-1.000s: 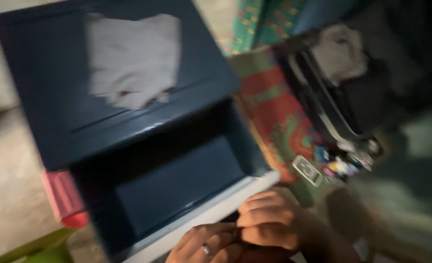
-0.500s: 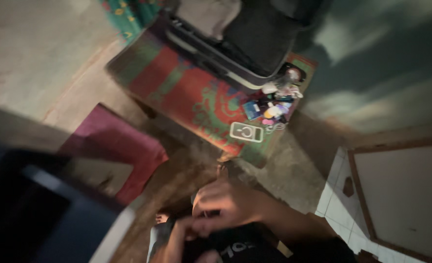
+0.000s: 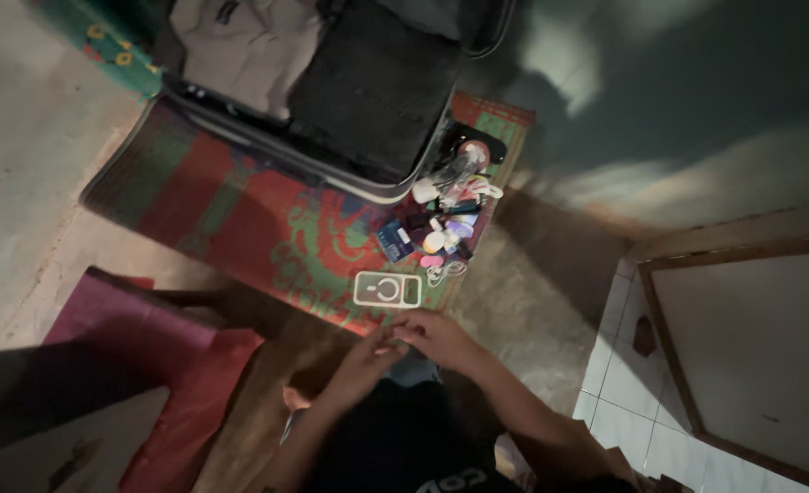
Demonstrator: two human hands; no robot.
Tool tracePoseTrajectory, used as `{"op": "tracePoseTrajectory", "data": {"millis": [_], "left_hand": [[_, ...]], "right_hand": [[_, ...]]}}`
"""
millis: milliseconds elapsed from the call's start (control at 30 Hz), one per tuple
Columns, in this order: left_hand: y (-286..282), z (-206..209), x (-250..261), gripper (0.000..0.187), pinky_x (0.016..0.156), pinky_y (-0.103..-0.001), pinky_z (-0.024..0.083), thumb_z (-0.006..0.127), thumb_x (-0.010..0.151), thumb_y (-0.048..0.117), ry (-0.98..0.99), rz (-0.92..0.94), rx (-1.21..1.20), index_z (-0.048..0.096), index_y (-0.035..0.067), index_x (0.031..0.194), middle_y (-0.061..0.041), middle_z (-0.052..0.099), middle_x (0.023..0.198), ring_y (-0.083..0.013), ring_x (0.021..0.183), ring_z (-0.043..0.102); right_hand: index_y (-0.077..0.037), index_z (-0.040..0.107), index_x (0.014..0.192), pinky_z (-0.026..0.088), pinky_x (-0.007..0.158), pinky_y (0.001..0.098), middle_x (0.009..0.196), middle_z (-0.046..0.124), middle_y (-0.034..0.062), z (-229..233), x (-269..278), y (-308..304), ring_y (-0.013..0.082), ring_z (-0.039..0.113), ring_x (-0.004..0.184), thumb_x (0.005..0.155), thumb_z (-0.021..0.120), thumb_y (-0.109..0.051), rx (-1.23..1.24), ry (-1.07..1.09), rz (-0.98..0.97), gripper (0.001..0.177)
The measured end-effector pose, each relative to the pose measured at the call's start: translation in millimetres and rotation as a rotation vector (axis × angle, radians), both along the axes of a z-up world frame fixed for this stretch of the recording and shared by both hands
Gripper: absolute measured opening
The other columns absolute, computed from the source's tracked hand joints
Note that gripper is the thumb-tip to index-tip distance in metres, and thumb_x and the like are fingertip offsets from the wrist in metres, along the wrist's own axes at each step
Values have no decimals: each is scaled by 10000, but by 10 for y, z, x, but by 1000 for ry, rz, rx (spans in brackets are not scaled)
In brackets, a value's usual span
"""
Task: The person organizes items into a drawer by hand, including a white glasses case, a black phone, and several small packaged items.
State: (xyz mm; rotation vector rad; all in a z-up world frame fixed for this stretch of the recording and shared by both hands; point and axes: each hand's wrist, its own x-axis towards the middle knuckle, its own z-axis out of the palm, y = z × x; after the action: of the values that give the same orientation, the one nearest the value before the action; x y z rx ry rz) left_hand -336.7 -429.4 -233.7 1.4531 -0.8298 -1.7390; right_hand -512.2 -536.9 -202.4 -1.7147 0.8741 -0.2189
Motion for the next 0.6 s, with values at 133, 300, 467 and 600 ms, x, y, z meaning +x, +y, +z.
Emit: {"op": "tracePoseTrajectory", "data": {"millis": [133,300,467,600], "left_hand": [[-113,-452,-260,473,957,-331,523,704,913,236,69,61,35,586,57,1335,-84,703,1217,-187,1111,668],[-294,-659,-196,458,996,-294,496,684,931,246,82,69,79,597,56,1339,-44,711,1238,-139,1158,646],[-503,-899,-195,433,889,-338,507,664,947,252,144,145,212,616,35,1318,-106,706,1176,-192,1058,663],[-529,-1159,-197,439,944,-336,518,665,956,237,70,142,193,636,-18,1312,-151,705,1226,-195,1087,665]], "right_hand": [[-48,717,1107,566,719,292,937,756,73,-331,-199,-108,135,702,795,986,662,-201,23,-113,-18,203],[-46,726,1103,559,735,282,932,753,62,-601,-396,-364,130,685,828,992,654,-168,172,-135,-130,180],[-23,729,1130,561,719,296,985,763,48,-1374,-840,-1119,145,693,836,957,665,-161,271,-325,-641,230],[-72,697,1126,538,593,331,945,769,105,-2152,-1243,-2382,188,716,741,942,568,-209,434,-493,-978,263]]}}
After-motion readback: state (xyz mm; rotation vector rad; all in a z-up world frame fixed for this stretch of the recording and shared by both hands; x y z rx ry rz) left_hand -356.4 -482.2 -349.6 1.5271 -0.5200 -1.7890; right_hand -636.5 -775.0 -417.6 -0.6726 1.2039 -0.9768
